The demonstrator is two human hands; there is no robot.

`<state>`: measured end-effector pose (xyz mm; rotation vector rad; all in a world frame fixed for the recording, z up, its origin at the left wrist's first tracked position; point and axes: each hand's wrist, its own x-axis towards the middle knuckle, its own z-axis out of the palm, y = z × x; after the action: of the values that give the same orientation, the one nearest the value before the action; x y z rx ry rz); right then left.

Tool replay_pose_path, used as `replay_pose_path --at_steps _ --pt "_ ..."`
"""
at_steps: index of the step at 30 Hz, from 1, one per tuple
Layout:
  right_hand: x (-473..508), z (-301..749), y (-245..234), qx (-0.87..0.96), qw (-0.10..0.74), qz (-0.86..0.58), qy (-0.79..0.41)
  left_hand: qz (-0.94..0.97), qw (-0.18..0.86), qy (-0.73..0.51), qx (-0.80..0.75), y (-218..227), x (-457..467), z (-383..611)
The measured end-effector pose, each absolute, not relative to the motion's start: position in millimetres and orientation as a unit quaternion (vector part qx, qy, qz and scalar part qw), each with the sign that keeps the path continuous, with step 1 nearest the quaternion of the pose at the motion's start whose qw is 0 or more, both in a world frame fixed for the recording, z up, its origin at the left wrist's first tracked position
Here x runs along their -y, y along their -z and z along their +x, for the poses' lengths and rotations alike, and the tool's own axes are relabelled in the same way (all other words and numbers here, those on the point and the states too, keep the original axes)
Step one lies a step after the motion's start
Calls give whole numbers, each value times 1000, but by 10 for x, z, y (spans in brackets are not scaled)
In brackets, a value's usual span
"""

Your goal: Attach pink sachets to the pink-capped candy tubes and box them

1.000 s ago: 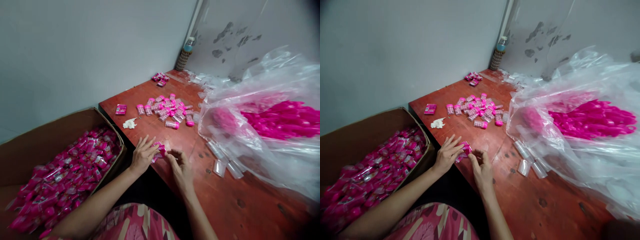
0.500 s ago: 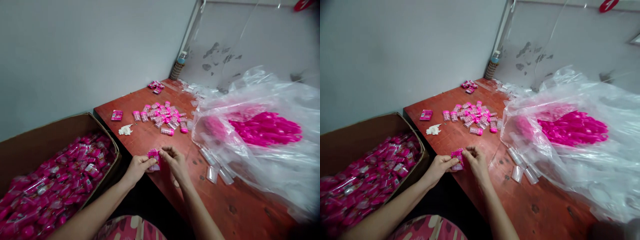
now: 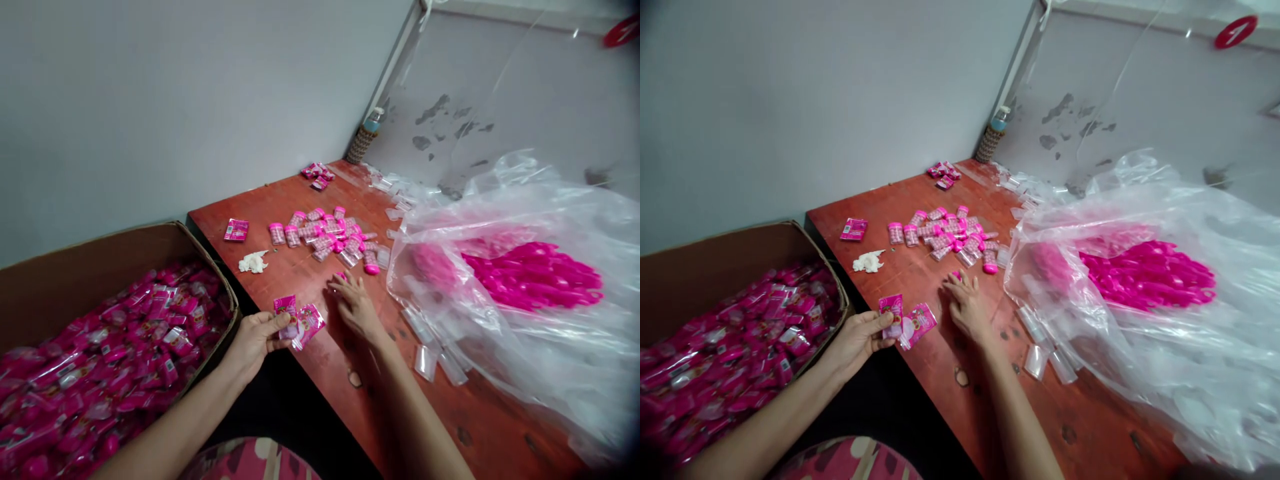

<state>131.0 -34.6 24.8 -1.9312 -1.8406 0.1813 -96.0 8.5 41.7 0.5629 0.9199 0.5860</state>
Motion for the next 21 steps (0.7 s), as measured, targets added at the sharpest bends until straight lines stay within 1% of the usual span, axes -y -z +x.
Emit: replay_pose_path --at_steps 2,3,4,6,9,11,13,14,15,16,18,19,21 --pt "533 1332 -299 599 302 -739 -61 228 822 -293 -431 -393 -129 -936" --pt "588 1326 -329 545 322 -773 -51 209 825 -303 -429 -387 -141 -914" --pt "613 1310 -357 492 321 -808 -44 191 827 -314 -425 -386 -147 -887" --pt "580 1264 -396 422 275 -863 -44 158 830 -334 -417 -393 -147 -834" --pt "414 1220 -415 409 194 -889 -74 123 828 -357 -414 -399 -140 -779" --pt "309 1216 -423 415 173 -888 -99 103 825 -367 -418 -396 -145 -766" --pt "271 1189 -443 416 185 -882 -119 80 822 -373 -422 -394 -158 -765" --pt "288 1150 -459 414 214 -875 -132 68 822 -374 -425 -394 -166 -764" --pt "333 1089 -479 407 260 -862 -154 56 821 -375 -426 -395 -174 -762" --pt "404 1003 -500 395 319 -840 -188 47 822 -375 -427 -396 -181 -757" --pt "597 770 -539 356 454 -760 -299 37 823 -375 -425 -397 -186 -736" --pt "699 637 -551 336 496 -715 -360 35 824 -376 -422 -396 -183 -721" --pt "867 383 -553 300 544 -657 -428 36 828 -376 -413 -393 -164 -681"
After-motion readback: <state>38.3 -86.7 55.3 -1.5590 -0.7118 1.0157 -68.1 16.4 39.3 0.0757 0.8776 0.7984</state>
